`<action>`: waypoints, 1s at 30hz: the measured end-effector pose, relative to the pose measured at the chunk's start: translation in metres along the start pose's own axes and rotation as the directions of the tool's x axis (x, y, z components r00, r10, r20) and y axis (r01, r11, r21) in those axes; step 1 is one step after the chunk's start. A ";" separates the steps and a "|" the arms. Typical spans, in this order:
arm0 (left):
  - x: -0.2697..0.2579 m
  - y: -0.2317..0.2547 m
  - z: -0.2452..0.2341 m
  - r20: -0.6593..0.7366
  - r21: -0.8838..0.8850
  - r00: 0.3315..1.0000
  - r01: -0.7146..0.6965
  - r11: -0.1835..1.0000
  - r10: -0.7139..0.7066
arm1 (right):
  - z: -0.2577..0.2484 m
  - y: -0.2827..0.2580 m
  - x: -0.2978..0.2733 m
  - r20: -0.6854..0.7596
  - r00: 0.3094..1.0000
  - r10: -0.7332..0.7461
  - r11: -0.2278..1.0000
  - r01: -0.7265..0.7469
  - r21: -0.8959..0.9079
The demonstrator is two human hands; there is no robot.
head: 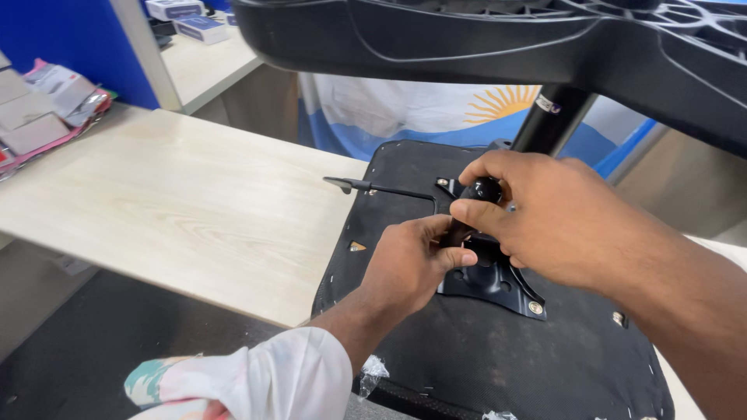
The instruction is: The person uses a screwdriver to tighten screws on the underside of an office chair seat, securing the seat to the gas lift mechanism. The person works on multiple screws in sequence, ensuring the chair base is firmly attached.
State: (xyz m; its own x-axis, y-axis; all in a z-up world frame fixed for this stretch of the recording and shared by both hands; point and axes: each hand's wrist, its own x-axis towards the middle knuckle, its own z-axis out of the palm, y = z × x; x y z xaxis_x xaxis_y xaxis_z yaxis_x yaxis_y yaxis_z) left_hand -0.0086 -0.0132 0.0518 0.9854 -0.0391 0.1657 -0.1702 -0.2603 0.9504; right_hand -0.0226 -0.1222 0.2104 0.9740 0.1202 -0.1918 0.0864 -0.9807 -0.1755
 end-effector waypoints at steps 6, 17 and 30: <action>0.007 0.009 -0.003 0.079 0.122 0.997 0.002 0.992 -0.011 | -0.001 -0.002 0.008 -0.021 0.994 0.104 0.994 -0.104 -0.025; 0.022 0.014 -0.026 0.322 -0.011 0.946 -0.043 0.999 0.044 | 0.007 -0.009 0.014 -0.047 0.974 0.221 0.973 -0.224 -0.059; 0.012 -0.035 -0.029 0.179 0.189 0.966 -0.219 0.957 0.185 | 0.012 -0.032 0.017 -0.056 0.927 0.370 0.927 -0.365 0.081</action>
State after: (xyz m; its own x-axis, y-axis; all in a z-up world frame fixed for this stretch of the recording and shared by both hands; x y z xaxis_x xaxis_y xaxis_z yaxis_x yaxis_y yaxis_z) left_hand 0.0092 0.0231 0.0286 0.9216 -0.2590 0.2892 -0.3774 -0.4229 0.8238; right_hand -0.0114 -0.0872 0.2011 0.9470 -0.2601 -0.1887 -0.2925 -0.9409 -0.1709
